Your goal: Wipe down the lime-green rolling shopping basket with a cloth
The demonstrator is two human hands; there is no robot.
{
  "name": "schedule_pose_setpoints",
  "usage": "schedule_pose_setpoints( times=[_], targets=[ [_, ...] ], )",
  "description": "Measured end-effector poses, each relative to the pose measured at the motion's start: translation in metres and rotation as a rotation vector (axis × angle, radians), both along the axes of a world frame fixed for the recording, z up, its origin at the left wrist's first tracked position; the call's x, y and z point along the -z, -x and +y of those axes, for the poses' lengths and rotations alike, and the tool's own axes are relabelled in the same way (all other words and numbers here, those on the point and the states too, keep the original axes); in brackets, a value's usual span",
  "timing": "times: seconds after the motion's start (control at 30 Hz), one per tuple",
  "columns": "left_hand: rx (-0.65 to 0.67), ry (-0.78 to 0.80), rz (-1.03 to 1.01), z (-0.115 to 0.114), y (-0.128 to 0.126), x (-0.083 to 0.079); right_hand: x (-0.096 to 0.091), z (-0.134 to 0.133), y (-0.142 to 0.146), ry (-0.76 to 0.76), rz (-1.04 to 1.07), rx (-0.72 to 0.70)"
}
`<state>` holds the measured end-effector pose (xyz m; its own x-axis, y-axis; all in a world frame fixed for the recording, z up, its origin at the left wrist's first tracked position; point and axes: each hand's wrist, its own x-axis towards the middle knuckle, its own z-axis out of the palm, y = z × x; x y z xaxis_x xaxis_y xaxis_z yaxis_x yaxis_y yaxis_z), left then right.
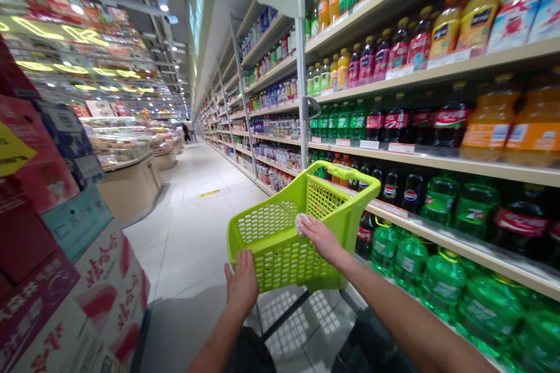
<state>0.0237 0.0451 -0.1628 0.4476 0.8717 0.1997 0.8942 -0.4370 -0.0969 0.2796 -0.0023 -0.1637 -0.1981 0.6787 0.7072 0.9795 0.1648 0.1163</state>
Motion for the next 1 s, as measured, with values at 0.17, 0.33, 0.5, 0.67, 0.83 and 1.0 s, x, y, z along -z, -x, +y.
schedule_pose_setpoints(
  times=[0.17,0.33,0.5,0.67,0.83,1.0],
  targets=[
    [0.103,-0.035,-0.053,-0.006,-0.021,0.000,0.001,-0.003,-0.009,-0.064,0.070,0.112],
    [0.135,-0.043,-0.014,-0.007,-0.026,0.004,0.014,0.006,0.038,0.032,-0.103,-0.105],
    [0.123,-0.059,-0.008,-0.005,-0.023,0.006,-0.006,-0.025,-0.035,-0.029,-0.005,0.075],
    [0.085,-0.033,-0.024,-0.008,-0.030,0.003,-0.012,-0.031,-0.059,-0.100,0.086,0.211],
    [0.111,-0.013,-0.016,-0.007,-0.027,-0.001,0.004,-0.010,-0.010,-0.026,-0.015,-0.023],
    [0.076,-0.007,-0.056,-0.001,-0.016,-0.001,-0.002,-0.026,-0.042,-0.087,0.067,0.125]
  ],
)
